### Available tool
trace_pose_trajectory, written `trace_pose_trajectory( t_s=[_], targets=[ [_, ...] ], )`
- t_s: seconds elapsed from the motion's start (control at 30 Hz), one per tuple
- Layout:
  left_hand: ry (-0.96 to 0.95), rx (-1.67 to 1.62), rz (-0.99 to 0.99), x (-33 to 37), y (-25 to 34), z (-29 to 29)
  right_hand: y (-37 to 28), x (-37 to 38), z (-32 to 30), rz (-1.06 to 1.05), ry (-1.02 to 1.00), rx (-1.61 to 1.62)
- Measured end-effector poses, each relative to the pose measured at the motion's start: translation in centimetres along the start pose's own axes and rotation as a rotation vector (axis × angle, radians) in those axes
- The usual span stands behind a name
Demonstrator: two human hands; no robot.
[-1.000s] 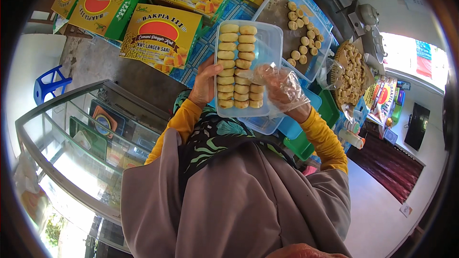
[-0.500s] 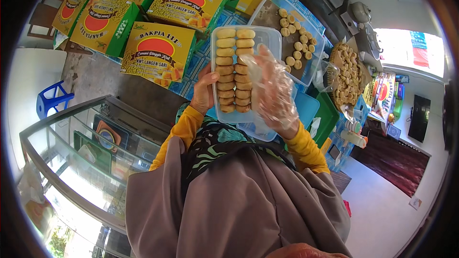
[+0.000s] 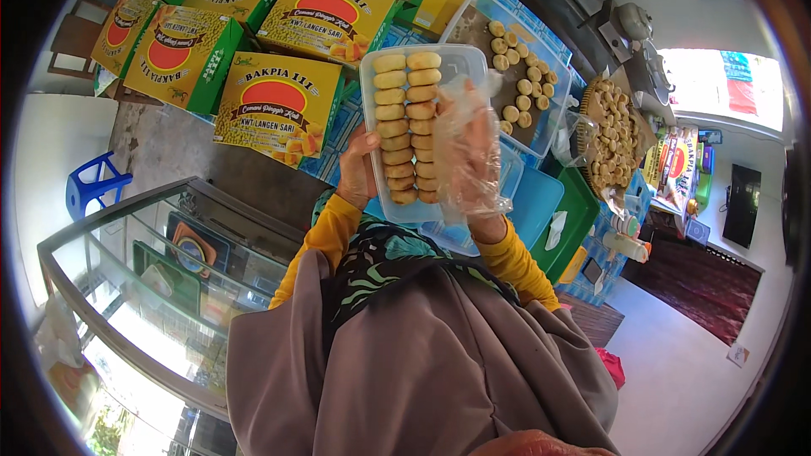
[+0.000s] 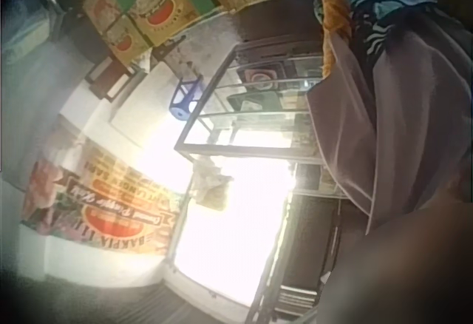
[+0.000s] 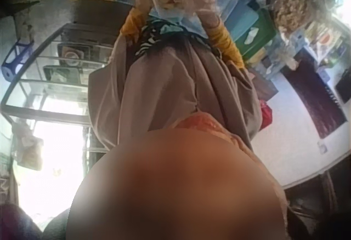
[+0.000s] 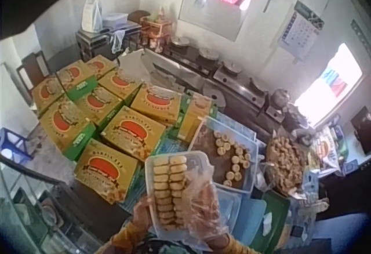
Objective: The person picks up bakpia pastries from a tray and stacks them into a plastic container by hand, then moves a large tray of pastries to reach more items.
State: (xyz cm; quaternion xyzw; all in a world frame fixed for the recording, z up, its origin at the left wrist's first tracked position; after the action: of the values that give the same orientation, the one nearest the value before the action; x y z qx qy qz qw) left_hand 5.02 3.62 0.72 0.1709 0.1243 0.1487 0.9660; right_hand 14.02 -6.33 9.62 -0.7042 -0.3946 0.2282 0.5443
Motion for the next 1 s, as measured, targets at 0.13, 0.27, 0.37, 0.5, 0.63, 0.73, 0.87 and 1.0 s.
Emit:
trace_pose_trajectory(
  t_s=[0.13,0.27,0.37,0.5,0.63,0.73,0.87,1.0],
  targets=[
    [-0.016,0.013,0.004,0.1,0.0,0.3,1.5,-0.9,-0.9,0.097,0.144,0.060],
    [-0.006,0.099,0.044,0.1,0.0,1.0,1.1,0.1,-0.3,0.131,0.161,-0.065],
    [-0.022,0.126,0.043,0.0,-0.1,1.3,0.5,0.7,0.0,0.146,0.162,-0.144],
    [-0.028,0.172,0.035,-0.1,-0.4,0.9,-0.2,0.8,0.2,0.171,0.167,-0.194],
    [-0.008,0.186,0.045,-0.3,-0.4,1.6,-0.6,0.8,0.6,0.185,0.181,-0.248],
    [-0.001,0.164,0.045,-0.3,-0.6,0.8,-0.1,-0.3,0.0,0.049,0.212,-0.289],
    [-0.003,0.098,0.021,-0.5,-0.7,0.2,-0.9,-3.1,-2.6,-0.113,0.302,-0.320],
    [0.003,0.104,0.041,-0.4,-0.6,0.3,-2.5,-4.4,-4.7,-0.157,0.344,-0.399]
  ],
)
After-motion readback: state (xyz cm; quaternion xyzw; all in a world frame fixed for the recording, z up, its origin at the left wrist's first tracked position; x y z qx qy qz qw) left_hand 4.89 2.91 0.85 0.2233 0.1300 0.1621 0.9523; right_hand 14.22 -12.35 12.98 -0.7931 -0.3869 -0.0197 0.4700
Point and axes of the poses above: each hand's wrist, its own x-axis towards the middle knuckle, its own z-axis out of the palm, y = z × x, the point moved 5 cm from there along x, towards the middle knuckle, and after that the axes turned 2 degrees about -y, right-handed, at the moved point
